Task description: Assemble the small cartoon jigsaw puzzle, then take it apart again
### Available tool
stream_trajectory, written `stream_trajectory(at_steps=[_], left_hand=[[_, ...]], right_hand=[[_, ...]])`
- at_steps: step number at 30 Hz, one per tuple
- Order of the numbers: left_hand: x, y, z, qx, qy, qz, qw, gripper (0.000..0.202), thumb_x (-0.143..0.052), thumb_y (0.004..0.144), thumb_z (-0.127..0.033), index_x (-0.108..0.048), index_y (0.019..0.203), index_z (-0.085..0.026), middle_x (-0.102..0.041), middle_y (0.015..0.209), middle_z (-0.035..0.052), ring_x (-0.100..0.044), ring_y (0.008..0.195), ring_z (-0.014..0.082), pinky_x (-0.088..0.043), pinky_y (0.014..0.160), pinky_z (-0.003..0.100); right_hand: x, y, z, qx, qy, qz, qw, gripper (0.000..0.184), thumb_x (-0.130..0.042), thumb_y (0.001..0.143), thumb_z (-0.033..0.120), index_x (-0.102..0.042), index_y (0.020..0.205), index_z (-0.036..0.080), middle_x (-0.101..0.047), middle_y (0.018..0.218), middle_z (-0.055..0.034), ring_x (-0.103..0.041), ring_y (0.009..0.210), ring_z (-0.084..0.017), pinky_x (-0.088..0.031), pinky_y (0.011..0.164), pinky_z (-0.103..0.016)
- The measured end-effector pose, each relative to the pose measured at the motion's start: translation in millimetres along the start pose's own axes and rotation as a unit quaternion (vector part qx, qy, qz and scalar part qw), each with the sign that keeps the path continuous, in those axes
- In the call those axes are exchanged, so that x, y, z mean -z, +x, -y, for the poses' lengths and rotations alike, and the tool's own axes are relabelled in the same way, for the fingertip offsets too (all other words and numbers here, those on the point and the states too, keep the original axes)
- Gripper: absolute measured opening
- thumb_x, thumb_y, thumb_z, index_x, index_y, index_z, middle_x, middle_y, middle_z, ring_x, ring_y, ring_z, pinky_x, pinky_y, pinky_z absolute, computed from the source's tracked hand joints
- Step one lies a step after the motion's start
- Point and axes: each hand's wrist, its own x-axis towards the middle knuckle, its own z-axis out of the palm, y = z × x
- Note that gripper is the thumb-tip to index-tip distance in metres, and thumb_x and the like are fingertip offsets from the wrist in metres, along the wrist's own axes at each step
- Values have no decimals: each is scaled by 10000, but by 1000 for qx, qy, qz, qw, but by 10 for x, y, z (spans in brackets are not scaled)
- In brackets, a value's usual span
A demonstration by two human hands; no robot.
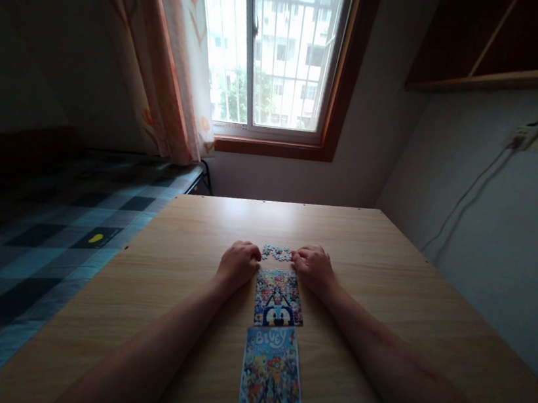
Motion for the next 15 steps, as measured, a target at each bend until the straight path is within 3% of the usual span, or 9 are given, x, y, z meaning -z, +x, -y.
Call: stream_trajectory(at_steps=[5,11,15], left_hand=[[5,-1,-16,-29,-19,6,999,270,-539,790,-93,-771,768,-231,-759,923,28,-627,928,225,-481,910,337],[-20,13,9,-66,-43,19,997,288,-551,799,-85,-786,831,-249,-773,960,-1,-645,938,205,-484,942,327],[-32,7,18,-65,-48,22,996,310,-542,804,-76,-788,883,-247,-772,981,4,-656,955,197,-493,946,320]], right_hand=[[-9,-4,9,-8,12,7,1000,302,-508,970,345,-767,841,257,-744,1052,-10,-600,1068,-193,-371,940,-300],[-40,5,-29,34,74,45,996,256,-529,960,357,-776,914,309,-742,1100,35,-576,1215,-215,-338,1078,-361],[-42,12,-35,71,98,43,992,250,-536,959,361,-776,963,292,-738,1116,20,-610,1174,-204,-362,1078,-339]])
